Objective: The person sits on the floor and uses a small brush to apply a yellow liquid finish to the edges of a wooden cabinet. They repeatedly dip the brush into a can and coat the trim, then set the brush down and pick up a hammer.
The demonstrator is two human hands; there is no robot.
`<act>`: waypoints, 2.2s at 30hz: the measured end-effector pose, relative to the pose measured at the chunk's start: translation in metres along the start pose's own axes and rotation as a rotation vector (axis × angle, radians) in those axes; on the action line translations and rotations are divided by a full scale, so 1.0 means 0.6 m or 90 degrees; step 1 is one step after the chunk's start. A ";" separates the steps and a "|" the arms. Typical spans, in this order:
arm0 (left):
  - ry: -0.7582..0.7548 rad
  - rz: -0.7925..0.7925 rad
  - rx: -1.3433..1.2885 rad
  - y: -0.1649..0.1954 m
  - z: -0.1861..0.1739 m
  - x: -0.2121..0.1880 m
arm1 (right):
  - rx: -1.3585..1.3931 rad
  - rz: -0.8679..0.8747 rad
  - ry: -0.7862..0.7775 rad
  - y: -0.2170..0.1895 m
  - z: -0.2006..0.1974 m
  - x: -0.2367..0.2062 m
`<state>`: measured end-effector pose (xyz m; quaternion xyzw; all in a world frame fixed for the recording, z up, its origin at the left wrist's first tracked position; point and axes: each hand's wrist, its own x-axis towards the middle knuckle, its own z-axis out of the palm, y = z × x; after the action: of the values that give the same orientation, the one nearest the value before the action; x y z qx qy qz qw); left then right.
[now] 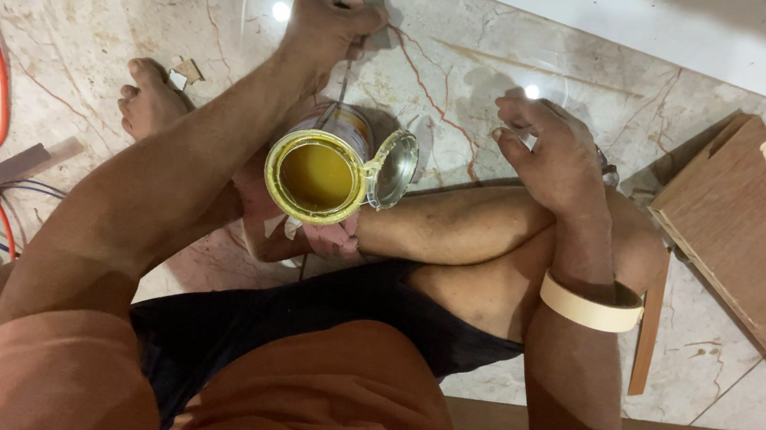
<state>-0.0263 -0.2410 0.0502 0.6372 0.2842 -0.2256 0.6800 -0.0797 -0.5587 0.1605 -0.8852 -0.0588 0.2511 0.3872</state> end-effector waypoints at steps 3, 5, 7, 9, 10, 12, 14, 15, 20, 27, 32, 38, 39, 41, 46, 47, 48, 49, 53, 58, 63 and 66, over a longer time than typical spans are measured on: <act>0.013 -0.066 -0.066 0.019 0.005 0.003 | -0.002 0.008 -0.007 -0.003 0.003 -0.001; 0.025 -0.103 -0.112 0.042 0.003 0.000 | -0.003 0.010 -0.011 -0.004 0.004 -0.001; 0.039 -0.132 -0.165 0.063 -0.002 -0.008 | -0.001 -0.001 -0.006 -0.005 0.005 -0.002; 0.016 -0.134 -0.163 0.075 -0.013 -0.025 | 0.002 -0.008 -0.003 -0.004 0.007 -0.003; 0.003 -0.135 -0.161 0.077 -0.018 -0.033 | 0.005 -0.008 -0.003 -0.003 0.007 -0.004; 0.023 -0.180 -0.113 0.070 -0.028 -0.051 | 0.002 -0.008 -0.005 -0.002 0.009 -0.004; 0.017 -0.199 -0.094 0.060 -0.034 -0.051 | -0.012 -0.005 -0.008 0.000 0.010 -0.004; 0.006 -0.198 -0.101 0.053 -0.035 -0.049 | -0.006 -0.001 -0.011 0.001 0.008 -0.006; -0.029 -0.154 -0.136 0.027 -0.027 -0.008 | -0.005 -0.013 -0.001 0.001 0.004 -0.009; -0.055 -0.114 -0.193 0.039 -0.048 -0.005 | -0.009 -0.010 0.005 -0.002 0.012 -0.014; -0.033 -0.191 -0.089 0.051 -0.048 -0.033 | -0.011 -0.033 0.012 -0.003 0.009 -0.017; -0.020 -0.178 -0.124 0.059 -0.014 -0.019 | -0.017 -0.030 0.008 -0.005 0.007 -0.020; -0.039 -0.160 -0.154 0.059 -0.016 -0.020 | -0.012 -0.031 0.009 -0.005 0.008 -0.021; -0.057 -0.148 -0.174 0.057 -0.027 -0.028 | 0.000 -0.029 0.012 -0.006 0.008 -0.024; -0.054 -0.166 -0.114 0.049 -0.054 -0.049 | 0.003 -0.050 0.014 -0.015 0.004 -0.036; -0.048 -0.179 -0.099 0.048 -0.053 -0.047 | 0.008 -0.051 0.010 -0.019 0.005 -0.038; -0.044 -0.191 -0.084 0.048 -0.050 -0.044 | 0.007 -0.052 0.013 -0.023 0.006 -0.039; -0.044 -0.206 -0.070 0.048 -0.044 -0.039 | 0.005 -0.049 0.016 -0.026 0.006 -0.044; -0.085 -0.102 -0.174 0.058 -0.044 -0.051 | 0.001 -0.020 0.008 -0.031 0.011 -0.058; -0.089 0.045 -0.139 0.065 -0.125 -0.186 | -0.006 -0.053 0.022 -0.023 0.027 -0.091; 0.048 0.101 -0.358 0.001 -0.205 -0.336 | -0.002 -0.036 -0.003 -0.036 0.057 -0.121; 0.098 0.099 -0.530 -0.068 -0.236 -0.383 | -0.023 -0.035 -0.035 -0.043 0.082 -0.139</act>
<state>-0.2371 -0.1165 0.1710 0.3430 0.3521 0.0081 0.8708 -0.1739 -0.5333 0.1839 -0.8827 -0.0985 0.2631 0.3766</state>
